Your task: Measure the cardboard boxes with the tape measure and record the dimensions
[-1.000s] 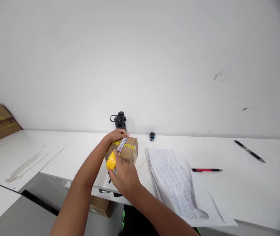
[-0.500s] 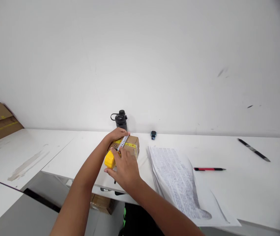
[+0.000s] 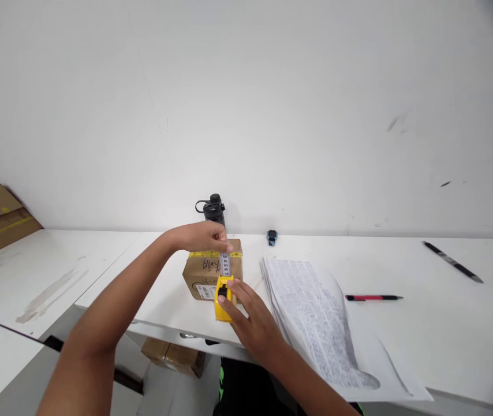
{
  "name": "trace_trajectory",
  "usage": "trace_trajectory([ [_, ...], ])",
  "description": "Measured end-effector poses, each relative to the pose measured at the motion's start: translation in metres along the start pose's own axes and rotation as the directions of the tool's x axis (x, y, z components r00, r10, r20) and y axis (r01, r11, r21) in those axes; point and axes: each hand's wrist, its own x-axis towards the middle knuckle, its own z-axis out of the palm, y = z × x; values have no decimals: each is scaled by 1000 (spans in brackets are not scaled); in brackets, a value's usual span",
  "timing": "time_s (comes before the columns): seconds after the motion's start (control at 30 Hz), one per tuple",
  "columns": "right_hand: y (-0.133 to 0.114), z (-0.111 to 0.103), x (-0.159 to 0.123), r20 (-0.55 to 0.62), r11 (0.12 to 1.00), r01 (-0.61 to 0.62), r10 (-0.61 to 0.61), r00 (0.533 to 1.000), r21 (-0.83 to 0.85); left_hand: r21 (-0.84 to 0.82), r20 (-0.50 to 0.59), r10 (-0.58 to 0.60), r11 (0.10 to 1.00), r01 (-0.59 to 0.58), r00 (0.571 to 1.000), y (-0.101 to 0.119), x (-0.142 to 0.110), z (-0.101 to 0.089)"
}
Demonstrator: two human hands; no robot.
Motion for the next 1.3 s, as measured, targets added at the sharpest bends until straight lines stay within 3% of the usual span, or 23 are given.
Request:
trace_trajectory([
  [0.1, 2, -8, -11, -57, 997, -59, 61, 996, 48, 109, 205, 0, 994, -22, 979, 6, -3, 13],
  [0.2, -6, -5, -28, -94, 942, -261, 286, 954, 209, 156, 134, 90, 982, -111, 987, 8, 1, 38],
  [0.3, -21, 3, -45, 22, 711, -565, 614, 789, 420, 215, -37, 181, 962, -169, 983, 18, 5, 66],
  [0.37, -30, 5, -51, 112, 527, -659, 730, 674, 536, 275, -41, 172, 949, -154, 984, 28, 8, 80],
  [0.5, -36, -8, -42, 209, 239, -653, 821, 531, 719, 294, 50, 32, 955, -45, 998, 44, 12, 89],
  [0.6, -31, -25, -30, 274, 57, -594, 849, 451, 802, 307, -25, 20, 952, -12, 999, 39, 13, 86],
  [0.73, -21, -41, -28, 289, -57, -584, 906, 311, 809, 495, -130, 128, 868, -47, 983, 1, 11, 82],
  [0.8, -17, -47, -30, 267, -63, -589, 926, 266, 805, 529, -105, 25, 848, 35, 994, -24, 9, 80],
  [0.9, -13, -58, -33, 267, -69, -603, 932, 245, 795, 509, -135, -22, 856, 89, 991, -56, 1, 73],
  [1.03, -14, -82, -28, 263, -32, -656, 930, 258, 754, 364, -323, 97, 931, 29, 941, -82, -23, 62],
  [1.17, -12, -106, -14, 206, 103, -669, 907, 367, 736, -28, -538, 27, 998, -50, 842, -102, -55, 80],
  [1.3, 7, -119, 7, 189, 299, -700, 827, 529, 648, -281, -639, 5, 930, -239, 769, -109, -70, 138],
])
